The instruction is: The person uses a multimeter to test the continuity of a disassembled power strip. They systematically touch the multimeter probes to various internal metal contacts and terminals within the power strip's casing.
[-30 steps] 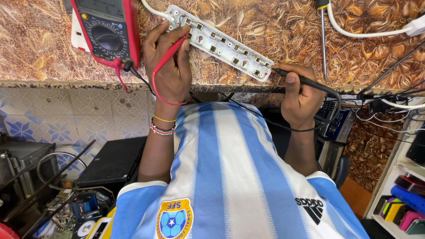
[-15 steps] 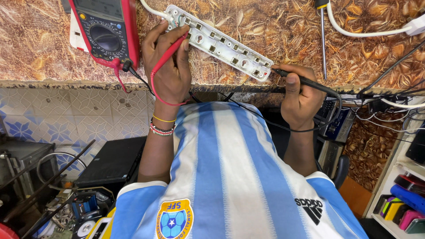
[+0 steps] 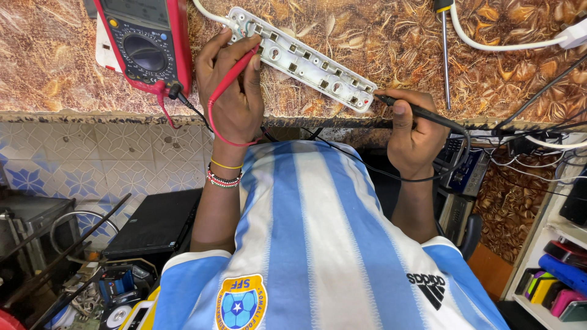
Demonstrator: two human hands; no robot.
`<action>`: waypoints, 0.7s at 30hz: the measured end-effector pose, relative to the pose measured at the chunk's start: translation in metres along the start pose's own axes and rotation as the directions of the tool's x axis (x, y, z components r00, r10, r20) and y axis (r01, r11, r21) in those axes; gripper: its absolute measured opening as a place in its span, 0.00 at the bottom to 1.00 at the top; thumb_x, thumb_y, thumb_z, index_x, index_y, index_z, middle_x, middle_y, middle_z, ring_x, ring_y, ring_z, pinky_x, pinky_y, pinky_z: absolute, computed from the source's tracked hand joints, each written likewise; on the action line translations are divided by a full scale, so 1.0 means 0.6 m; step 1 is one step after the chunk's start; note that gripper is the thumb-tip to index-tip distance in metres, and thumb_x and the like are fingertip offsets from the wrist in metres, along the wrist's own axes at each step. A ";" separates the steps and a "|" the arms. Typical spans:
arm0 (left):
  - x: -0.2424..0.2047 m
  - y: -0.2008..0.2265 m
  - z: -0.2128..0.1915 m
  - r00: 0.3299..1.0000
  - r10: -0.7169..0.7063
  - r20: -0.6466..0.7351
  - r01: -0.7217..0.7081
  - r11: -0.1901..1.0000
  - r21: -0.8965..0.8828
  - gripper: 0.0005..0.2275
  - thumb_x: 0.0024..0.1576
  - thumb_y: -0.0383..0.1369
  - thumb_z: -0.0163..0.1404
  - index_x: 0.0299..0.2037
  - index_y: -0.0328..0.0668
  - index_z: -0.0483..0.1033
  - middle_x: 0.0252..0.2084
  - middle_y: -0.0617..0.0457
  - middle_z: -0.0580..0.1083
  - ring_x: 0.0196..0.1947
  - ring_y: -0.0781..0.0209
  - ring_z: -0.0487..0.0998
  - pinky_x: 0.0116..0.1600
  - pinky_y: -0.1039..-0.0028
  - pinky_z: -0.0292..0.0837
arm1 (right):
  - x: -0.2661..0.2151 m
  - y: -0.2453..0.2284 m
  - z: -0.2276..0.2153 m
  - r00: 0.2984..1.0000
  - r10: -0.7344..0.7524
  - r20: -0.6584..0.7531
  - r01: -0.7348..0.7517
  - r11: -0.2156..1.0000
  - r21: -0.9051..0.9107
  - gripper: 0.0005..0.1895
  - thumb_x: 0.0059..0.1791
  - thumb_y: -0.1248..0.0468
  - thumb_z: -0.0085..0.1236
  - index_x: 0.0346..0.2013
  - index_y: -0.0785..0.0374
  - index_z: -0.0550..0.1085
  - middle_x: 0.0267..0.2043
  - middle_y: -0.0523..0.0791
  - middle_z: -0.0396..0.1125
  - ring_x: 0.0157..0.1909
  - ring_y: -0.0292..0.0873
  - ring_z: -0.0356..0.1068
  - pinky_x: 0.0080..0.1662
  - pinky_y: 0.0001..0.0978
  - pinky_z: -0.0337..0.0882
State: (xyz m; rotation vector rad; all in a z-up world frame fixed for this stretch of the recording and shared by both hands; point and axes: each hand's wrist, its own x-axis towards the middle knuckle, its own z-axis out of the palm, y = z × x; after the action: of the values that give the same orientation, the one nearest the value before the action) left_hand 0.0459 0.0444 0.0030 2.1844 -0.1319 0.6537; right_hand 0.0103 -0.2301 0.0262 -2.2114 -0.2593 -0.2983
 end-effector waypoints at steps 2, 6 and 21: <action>0.000 0.000 0.000 1.000 0.004 -0.003 -0.004 1.000 0.002 0.14 0.70 0.36 0.40 0.51 0.35 0.78 0.51 0.50 0.78 0.58 0.45 0.70 0.64 0.56 0.70 | -0.001 0.000 0.002 1.000 0.001 0.003 -0.001 1.000 0.001 0.21 0.64 0.57 0.41 0.47 0.72 0.77 0.45 0.53 0.74 0.49 0.52 0.74 0.51 0.41 0.72; -0.001 -0.001 -0.001 1.000 -0.004 0.007 0.004 1.000 0.028 0.14 0.69 0.35 0.41 0.51 0.35 0.77 0.50 0.48 0.78 0.58 0.44 0.70 0.64 0.56 0.70 | -0.008 0.000 0.008 0.999 -0.002 -0.043 0.001 1.000 -0.004 0.23 0.63 0.54 0.42 0.47 0.72 0.78 0.45 0.54 0.74 0.48 0.52 0.74 0.49 0.40 0.72; -0.012 -0.001 0.006 0.991 -0.001 -0.137 -0.003 0.999 -0.033 0.11 0.68 0.37 0.44 0.51 0.41 0.76 0.50 0.45 0.80 0.58 0.41 0.76 0.65 0.52 0.68 | -0.003 -0.012 0.025 0.982 -0.109 -0.152 0.131 0.980 0.147 0.16 0.60 0.63 0.47 0.52 0.74 0.74 0.41 0.60 0.76 0.42 0.60 0.78 0.45 0.50 0.77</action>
State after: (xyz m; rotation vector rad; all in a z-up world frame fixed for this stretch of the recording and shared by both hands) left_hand 0.0415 0.0413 -0.0027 2.1005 -0.0712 0.7938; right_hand 0.0082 -0.2138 0.0220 -2.0124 -0.3272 -0.4853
